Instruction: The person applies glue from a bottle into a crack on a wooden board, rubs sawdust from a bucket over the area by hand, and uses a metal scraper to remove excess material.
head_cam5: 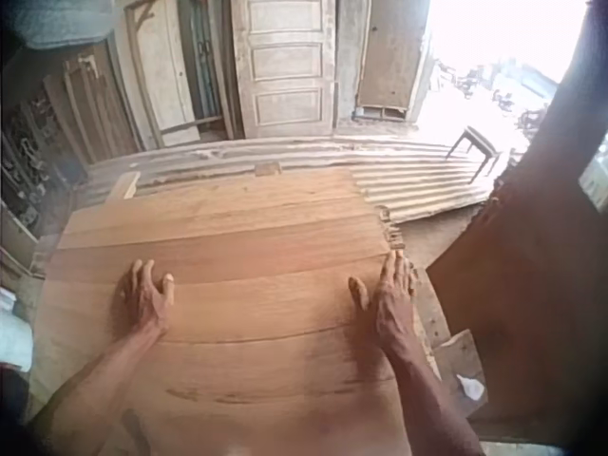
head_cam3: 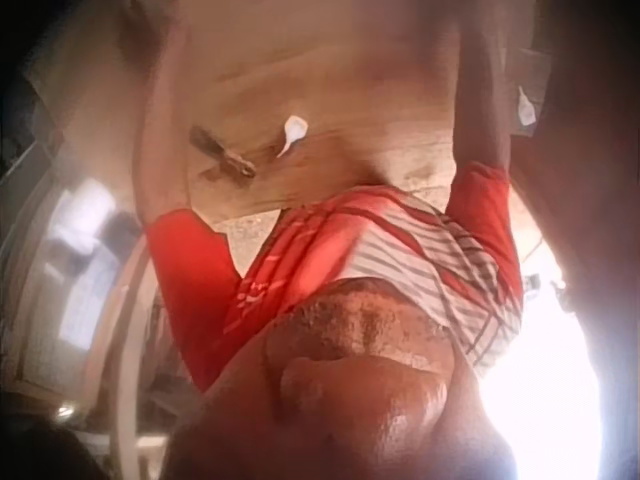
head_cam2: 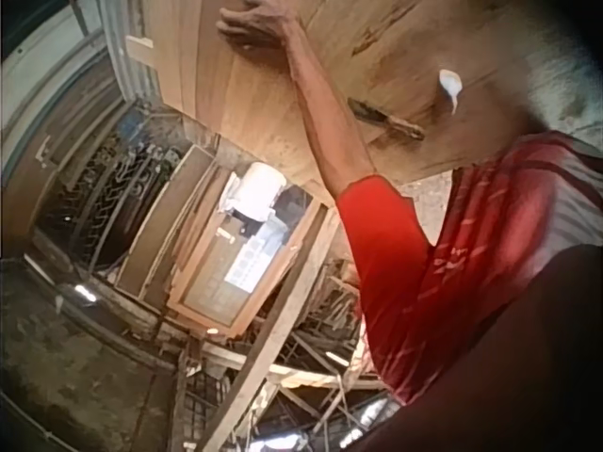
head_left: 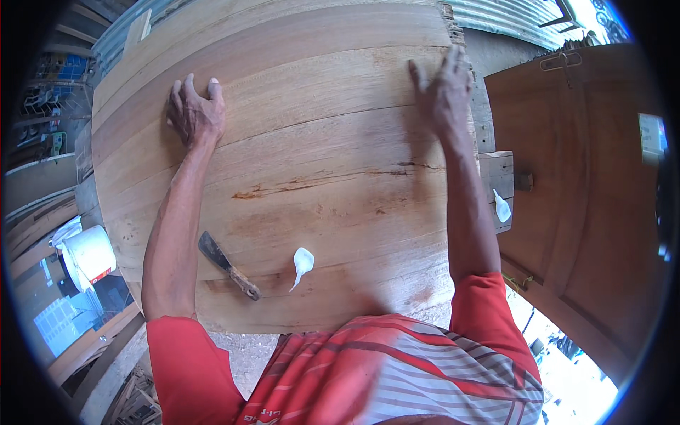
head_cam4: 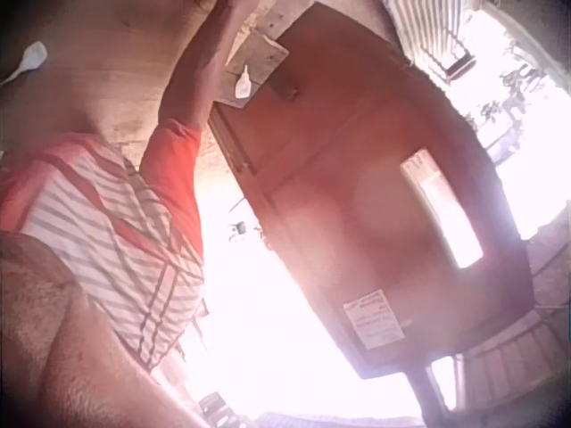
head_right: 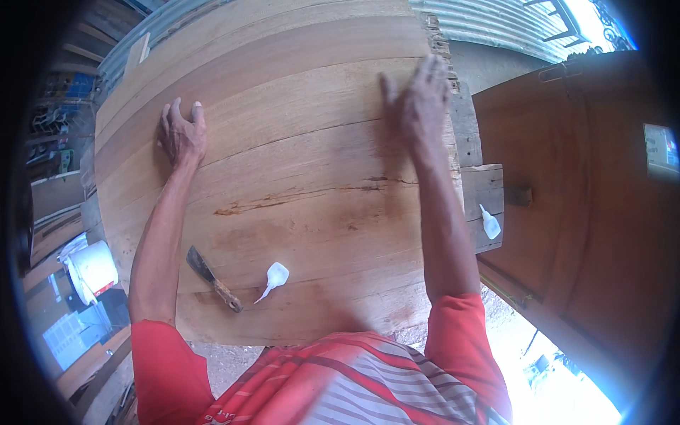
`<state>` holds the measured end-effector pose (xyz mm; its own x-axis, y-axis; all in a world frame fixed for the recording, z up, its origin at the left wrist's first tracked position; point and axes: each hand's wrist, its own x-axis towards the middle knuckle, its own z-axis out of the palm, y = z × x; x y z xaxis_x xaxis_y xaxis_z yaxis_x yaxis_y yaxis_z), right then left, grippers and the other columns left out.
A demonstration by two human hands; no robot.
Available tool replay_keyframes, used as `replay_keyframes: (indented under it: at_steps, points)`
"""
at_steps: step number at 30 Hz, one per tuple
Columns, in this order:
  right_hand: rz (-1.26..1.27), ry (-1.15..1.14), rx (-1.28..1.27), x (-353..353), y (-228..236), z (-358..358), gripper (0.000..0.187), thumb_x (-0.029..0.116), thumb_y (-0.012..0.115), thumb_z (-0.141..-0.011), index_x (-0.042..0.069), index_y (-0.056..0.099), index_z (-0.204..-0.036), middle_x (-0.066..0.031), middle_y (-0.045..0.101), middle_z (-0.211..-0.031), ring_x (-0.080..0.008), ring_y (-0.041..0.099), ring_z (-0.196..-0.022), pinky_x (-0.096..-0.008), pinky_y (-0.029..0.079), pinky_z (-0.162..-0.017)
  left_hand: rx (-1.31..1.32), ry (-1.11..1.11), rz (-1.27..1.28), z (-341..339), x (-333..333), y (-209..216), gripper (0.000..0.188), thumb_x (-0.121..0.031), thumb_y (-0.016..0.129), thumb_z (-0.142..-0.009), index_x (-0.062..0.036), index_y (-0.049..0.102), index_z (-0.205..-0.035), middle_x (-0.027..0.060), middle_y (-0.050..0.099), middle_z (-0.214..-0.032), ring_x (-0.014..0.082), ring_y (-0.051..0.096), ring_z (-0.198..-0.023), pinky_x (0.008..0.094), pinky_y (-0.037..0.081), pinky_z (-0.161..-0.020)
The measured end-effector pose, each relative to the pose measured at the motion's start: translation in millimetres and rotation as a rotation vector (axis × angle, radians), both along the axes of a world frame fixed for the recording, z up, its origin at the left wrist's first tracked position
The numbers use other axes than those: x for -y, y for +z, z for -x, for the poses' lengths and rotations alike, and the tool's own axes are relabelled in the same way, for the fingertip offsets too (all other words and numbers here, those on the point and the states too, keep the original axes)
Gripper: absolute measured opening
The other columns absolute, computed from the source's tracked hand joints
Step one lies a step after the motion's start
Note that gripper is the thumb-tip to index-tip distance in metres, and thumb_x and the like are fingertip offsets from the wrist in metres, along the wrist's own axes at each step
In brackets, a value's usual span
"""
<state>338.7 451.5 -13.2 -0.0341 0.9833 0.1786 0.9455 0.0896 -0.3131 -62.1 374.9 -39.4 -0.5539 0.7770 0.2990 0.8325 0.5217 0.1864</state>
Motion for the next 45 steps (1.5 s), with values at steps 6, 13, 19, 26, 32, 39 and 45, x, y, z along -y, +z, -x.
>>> replay_keyframes:
  at_steps: [6, 13, 19, 26, 32, 39, 45]
  points:
    - [0.106, 0.205, 0.139, -1, -17, 18, 0.089, 0.060, 0.028, -0.107, -0.010, 0.016, -0.160, -0.0299, 0.017, -0.168, -0.0406, 0.012, -0.158, -0.0483, 0.008, -0.130, 0.005, 0.007, 0.015, -2, -3, -2, 0.068, -0.056, 0.054, -0.098, -0.0144, 0.049, -0.151, 0.0173, 0.039, -0.161, 0.0362, 0.032, -0.151, 0.0612, 0.023, -0.121]
    - [0.054, 0.346, 0.022, 40, -13, 56, 0.087, 0.058, 0.037, -0.105, -0.012, 0.026, -0.157, -0.0311, 0.023, -0.166, -0.0419, 0.017, -0.157, -0.0491, 0.012, -0.129, -0.012, 0.025, 0.007, 4, 3, -3, 0.068, -0.057, 0.054, -0.098, -0.0149, 0.049, -0.151, 0.0176, 0.040, -0.160, 0.0360, 0.032, -0.151, 0.0604, 0.024, -0.120]
    - [-0.042, 0.410, 0.007, 16, -31, 89, 0.091, 0.060, 0.040, -0.102, -0.011, 0.025, -0.158, -0.0304, 0.023, -0.166, -0.0412, 0.016, -0.158, -0.0494, 0.010, -0.129, 0.001, -0.002, -0.021, 3, -2, -4, 0.068, -0.056, 0.055, -0.097, -0.0123, 0.050, -0.149, 0.0192, 0.041, -0.158, 0.0365, 0.032, -0.151, 0.0631, 0.023, -0.119]
    - [0.045, 0.419, 0.073, 10, -10, 79, 0.095, 0.065, 0.041, -0.101, -0.009, 0.025, -0.159, -0.0268, 0.023, -0.167, -0.0394, 0.016, -0.158, -0.0527, 0.014, -0.128, -0.013, -0.017, 0.005, -5, -6, -6, 0.070, -0.058, 0.053, -0.098, -0.0123, 0.048, -0.151, 0.0173, 0.038, -0.161, 0.0361, 0.029, -0.152, 0.0647, 0.022, -0.119]
    - [0.155, 0.318, -0.157, 27, 12, 86, 0.065, 0.040, 0.062, -0.101, -0.003, 0.048, -0.148, -0.0305, 0.058, -0.139, -0.0415, 0.057, -0.130, -0.0490, 0.040, -0.115, 0.118, 0.019, -0.072, 7, 3, -10, 0.071, -0.054, 0.053, -0.093, -0.0077, 0.050, -0.147, 0.0193, 0.042, -0.156, 0.0361, 0.028, -0.152, 0.0615, 0.020, -0.122]
    - [0.056, 0.610, -0.282, 73, 61, 192, 0.040, 0.025, 0.070, -0.100, 0.000, 0.062, -0.130, -0.0206, 0.069, -0.123, -0.0333, 0.070, -0.113, -0.0413, 0.055, -0.096, 0.389, -0.218, -0.087, 27, 25, 21, 0.079, -0.062, 0.062, -0.086, -0.0016, 0.061, -0.137, 0.0273, 0.042, -0.154, 0.0449, 0.035, -0.146, 0.0598, 0.026, -0.119]
    - [-0.163, 1.007, -0.281, 161, 170, 387, 0.022, 0.014, 0.067, -0.101, 0.000, 0.053, -0.091, -0.0128, 0.058, -0.082, -0.0257, 0.061, -0.074, -0.0381, 0.052, -0.070, 1.162, -0.375, -0.423, 108, 170, 81, 0.055, -0.035, 0.066, -0.098, 0.0093, 0.058, -0.131, 0.0285, 0.064, -0.134, 0.0379, 0.061, -0.129, 0.0423, 0.047, -0.111]
